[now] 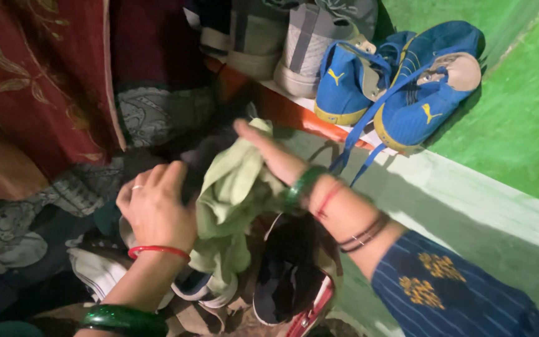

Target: The person wipes several pairs of shoes with a light green cloth, handling them one at a time. They pick up each shoe, wipe the upper and sole, and place it back on the floor or a nearby shelf.

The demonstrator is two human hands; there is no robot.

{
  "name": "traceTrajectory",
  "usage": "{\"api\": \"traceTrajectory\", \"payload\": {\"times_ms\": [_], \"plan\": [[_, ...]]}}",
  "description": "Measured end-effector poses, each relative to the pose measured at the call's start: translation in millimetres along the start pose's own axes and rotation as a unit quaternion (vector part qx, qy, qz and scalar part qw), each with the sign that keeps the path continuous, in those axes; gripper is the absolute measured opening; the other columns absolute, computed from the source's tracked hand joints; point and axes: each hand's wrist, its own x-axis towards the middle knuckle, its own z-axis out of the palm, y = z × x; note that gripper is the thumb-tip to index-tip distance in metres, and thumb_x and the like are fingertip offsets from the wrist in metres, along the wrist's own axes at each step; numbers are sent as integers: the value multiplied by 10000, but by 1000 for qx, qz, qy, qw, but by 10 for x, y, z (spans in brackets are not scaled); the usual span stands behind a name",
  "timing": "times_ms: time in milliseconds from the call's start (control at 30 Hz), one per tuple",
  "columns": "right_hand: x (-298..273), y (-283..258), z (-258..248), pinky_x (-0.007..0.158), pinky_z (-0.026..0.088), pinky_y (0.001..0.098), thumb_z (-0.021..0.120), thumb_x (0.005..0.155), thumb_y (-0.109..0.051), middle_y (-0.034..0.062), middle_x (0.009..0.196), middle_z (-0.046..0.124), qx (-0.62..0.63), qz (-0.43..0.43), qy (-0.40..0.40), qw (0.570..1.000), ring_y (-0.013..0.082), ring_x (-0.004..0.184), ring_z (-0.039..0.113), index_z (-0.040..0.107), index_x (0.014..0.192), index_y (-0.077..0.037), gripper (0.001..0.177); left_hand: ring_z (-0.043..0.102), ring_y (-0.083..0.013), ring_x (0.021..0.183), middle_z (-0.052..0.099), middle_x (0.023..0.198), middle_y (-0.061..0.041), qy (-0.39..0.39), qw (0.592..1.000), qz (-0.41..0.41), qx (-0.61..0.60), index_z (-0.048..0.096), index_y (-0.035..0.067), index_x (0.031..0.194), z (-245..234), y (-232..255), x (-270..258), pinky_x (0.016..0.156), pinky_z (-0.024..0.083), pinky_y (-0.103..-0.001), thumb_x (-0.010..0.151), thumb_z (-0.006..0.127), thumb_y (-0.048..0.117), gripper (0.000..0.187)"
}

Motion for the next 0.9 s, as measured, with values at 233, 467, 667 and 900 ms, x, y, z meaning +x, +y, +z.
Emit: {"api": "traceTrajectory", "payload": {"times_ms": [233,467,667,900], "plan": [[527,199,-268,807,557,322,671,929,-293,64,1032,758,15,31,-23,999,196,895,712,731,1098,-34,315,707,-263,1078,803,1060,-65,-252,957,-19,-142,806,162,1059,-286,-177,328,957,524,-425,824,751,510,423],[33,12,-93,733,560,337,779,822,-83,86,926,739,-344,-91,47,933,177,819,685,729,997,-15,195,651,-303,1145,669,1246,-166,-178,966,65,-174,506,78,1388,-442,-432,1042,947,511,-377,690,852,646,964],[210,84,-152,749,556,317,842,746,-119,9,908,741,-463,-129,35,876,114,828,675,707,1068,-86,351,677,-344,1148,729,1216,-165,-326,945,35,-5,694,161,1285,-492,-99,960,1004,522,-425,867,661,573,589],[52,158,49,888,586,330,775,841,-361,130,1140,744,-323,-242,220,888,204,1016,750,539,1309,55,669,594,-403,1243,643,1322,-221,-383,915,-79,103,706,128,1282,-89,-227,657,1063,460,-486,1010,415,512,553]]}}
